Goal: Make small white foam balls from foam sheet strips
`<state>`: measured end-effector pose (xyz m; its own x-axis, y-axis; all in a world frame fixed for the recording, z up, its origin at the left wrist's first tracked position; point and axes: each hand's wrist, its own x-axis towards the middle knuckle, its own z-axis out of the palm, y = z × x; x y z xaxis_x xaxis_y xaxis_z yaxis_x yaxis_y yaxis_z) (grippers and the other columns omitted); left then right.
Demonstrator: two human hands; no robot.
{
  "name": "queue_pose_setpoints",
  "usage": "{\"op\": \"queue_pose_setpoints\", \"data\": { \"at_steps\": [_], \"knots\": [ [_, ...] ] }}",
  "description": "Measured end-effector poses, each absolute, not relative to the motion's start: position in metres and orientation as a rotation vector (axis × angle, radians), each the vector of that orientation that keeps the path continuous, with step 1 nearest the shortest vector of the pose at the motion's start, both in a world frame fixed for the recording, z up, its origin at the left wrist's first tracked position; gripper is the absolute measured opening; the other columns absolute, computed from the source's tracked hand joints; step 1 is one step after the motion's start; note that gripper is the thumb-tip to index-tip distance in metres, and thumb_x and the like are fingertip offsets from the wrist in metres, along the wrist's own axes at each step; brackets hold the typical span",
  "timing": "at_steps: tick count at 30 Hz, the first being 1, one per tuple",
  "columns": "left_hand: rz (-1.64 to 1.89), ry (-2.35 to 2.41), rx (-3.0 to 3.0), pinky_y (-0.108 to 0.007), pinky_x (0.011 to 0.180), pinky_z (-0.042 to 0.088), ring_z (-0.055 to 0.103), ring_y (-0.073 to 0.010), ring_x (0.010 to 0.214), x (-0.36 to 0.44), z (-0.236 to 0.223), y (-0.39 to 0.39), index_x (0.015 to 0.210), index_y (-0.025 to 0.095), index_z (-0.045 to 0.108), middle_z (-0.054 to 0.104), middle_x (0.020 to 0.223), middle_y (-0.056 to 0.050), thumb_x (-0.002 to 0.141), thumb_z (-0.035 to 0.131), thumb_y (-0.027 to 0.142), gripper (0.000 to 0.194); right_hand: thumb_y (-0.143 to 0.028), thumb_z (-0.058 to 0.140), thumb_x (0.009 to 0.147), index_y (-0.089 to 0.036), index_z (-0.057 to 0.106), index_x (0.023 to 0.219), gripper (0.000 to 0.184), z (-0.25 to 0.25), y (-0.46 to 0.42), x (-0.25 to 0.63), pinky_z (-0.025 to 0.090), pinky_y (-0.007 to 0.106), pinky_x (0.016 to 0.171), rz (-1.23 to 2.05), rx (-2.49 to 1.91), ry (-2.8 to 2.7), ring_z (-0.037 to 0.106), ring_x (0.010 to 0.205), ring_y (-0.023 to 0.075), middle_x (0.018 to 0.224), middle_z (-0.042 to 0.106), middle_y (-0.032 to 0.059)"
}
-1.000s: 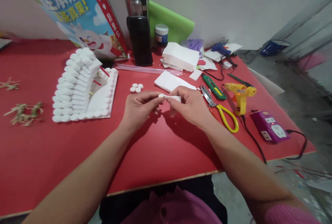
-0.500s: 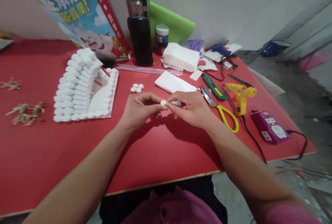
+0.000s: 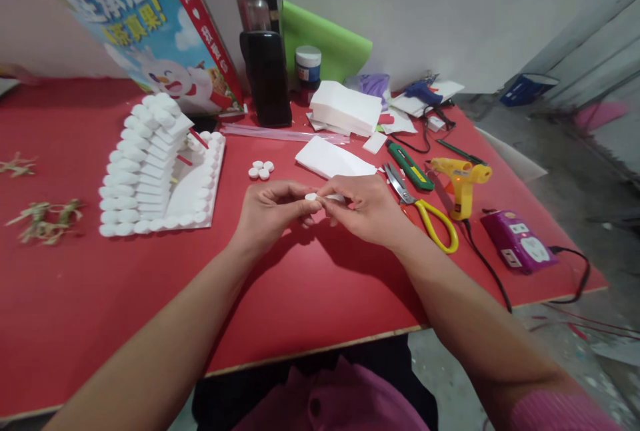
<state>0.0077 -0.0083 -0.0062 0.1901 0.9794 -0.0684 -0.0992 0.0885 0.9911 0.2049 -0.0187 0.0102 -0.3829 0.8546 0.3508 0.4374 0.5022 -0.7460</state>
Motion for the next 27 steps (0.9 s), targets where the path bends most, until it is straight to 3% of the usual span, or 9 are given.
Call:
{"op": "queue_pose_setpoints", "data": {
  "at_steps": [10,14,17,21,27],
  "knots": [
    [1.009,0.989,1.236,-0.031,0.054,0.061,0.071,-0.0201,0.060,0.006,-0.009,-0.006,0.093,0.018,0.084,0.076,0.070,-0.005,0.076,0.088,0.033,0.023,-0.034,0.067,0.097,-0.020,0.070,0.085,0.019,0.013,-0.019,0.201,0.048,0.028,0.059,0.850,-1.180,-1.848,0.064,0.058,0.0141,0.068,0.070,0.0002],
    [1.162,1.020,1.466,-0.033,0.074,0.062,0.072,-0.0197,0.076,0.002,-0.009,0.001,0.090,0.024,0.086,0.078,0.084,-0.004,0.080,0.085,0.031,0.012,-0.061,0.071,0.092,-0.020,0.069,0.085,0.042,0.013,-0.010,0.205,0.057,0.031,0.062,1.136,-1.225,-1.595,0.071,0.063,0.0182,0.073,0.074,0.0044],
    [1.221,0.978,1.622,-0.041,0.095,0.059,0.072,-0.0263,0.102,-0.001,-0.007,0.006,0.092,0.029,0.086,0.080,0.103,-0.007,0.082,0.085,0.031,0.010,-0.082,0.049,0.093,-0.019,0.068,0.095,0.066,0.007,-0.001,0.208,0.064,0.038,0.061,1.554,-1.203,-1.257,0.074,0.063,0.0229,0.074,0.074,0.0087],
    [1.128,0.960,1.659,-0.043,0.094,0.058,0.072,-0.0264,0.095,-0.002,-0.006,0.006,0.099,0.029,0.087,0.080,0.101,-0.008,0.086,0.080,0.034,0.015,-0.074,0.037,0.103,-0.017,0.067,0.106,0.064,0.001,0.003,0.206,0.067,0.040,0.064,2.071,-1.014,-0.990,0.079,0.073,0.0246,0.091,0.079,0.0133],
    [1.104,0.901,1.703,-0.042,0.092,0.057,0.073,-0.0262,0.096,-0.002,-0.008,0.004,0.100,0.027,0.087,0.080,0.101,-0.009,0.088,0.080,0.037,0.017,-0.052,0.049,0.107,-0.018,0.062,0.102,0.037,0.002,0.000,0.204,0.069,0.041,0.062,2.249,-0.861,-0.803,0.066,0.057,0.0151,0.074,0.065,-0.0013]
  ]
}}
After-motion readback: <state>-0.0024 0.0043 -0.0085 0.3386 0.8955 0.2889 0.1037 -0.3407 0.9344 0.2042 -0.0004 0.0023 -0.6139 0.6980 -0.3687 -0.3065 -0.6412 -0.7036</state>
